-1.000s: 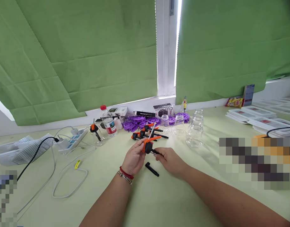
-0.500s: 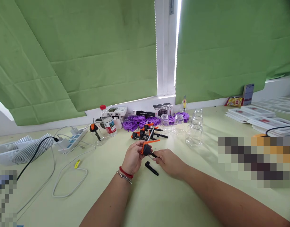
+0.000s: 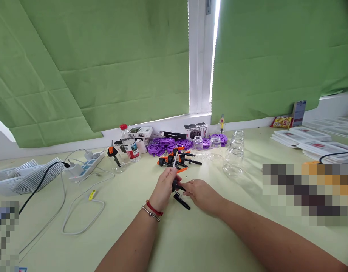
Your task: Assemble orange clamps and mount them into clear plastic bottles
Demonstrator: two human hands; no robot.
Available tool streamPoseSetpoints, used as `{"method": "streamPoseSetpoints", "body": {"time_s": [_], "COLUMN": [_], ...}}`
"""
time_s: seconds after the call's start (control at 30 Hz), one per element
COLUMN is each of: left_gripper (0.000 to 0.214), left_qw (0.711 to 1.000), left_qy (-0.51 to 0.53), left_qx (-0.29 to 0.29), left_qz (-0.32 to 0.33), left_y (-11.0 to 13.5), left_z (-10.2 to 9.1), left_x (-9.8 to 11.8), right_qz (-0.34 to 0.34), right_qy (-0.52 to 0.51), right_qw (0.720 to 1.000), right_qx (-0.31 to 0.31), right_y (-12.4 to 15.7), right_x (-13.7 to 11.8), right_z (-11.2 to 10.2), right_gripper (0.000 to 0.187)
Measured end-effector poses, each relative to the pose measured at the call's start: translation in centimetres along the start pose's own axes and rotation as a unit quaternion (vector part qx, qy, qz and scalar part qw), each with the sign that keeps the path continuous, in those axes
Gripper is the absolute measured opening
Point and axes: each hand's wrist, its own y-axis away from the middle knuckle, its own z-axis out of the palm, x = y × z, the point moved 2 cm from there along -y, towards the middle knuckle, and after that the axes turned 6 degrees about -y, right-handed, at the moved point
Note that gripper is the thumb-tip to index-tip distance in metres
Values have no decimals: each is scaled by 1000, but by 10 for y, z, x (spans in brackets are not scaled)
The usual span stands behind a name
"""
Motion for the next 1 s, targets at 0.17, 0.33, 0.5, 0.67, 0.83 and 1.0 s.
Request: {"method": "streamPoseSetpoints", "body": {"time_s": [0.17,0.33,0.5,0.67,0.83,1.0], "left_gripper": [35,26,19,19,18,17], "left_qw": [993,995,991,985,986,990], "left_qy": [-97,-83,-14,-3,-30,-31], "left_qx": [-13,38,115,158,153,130], "left_qz": [-68,-51,-63,-68,-63,-54], "left_y": [-1,-5,-14,-18,-16,-13], "left_z": [-1,-5,-17,-25,-21,-17], "left_x": [-4,-7,-11,-14,-11,-7], "right_qz": [-4,45,121,131,150,121], "right_qy": [10,4,-26,15,-10,-37], "right_qw": [1000,999,992,991,988,989], "right_qx": [-20,2,-7,-28,25,78], "right_y": [0,-1,5,6,2,1], "right_x": [-2,-6,-5,2,15,14], "right_z": [1,0,5,11,3,-6], "right_gripper": [17,17,29,8,9,5]}}
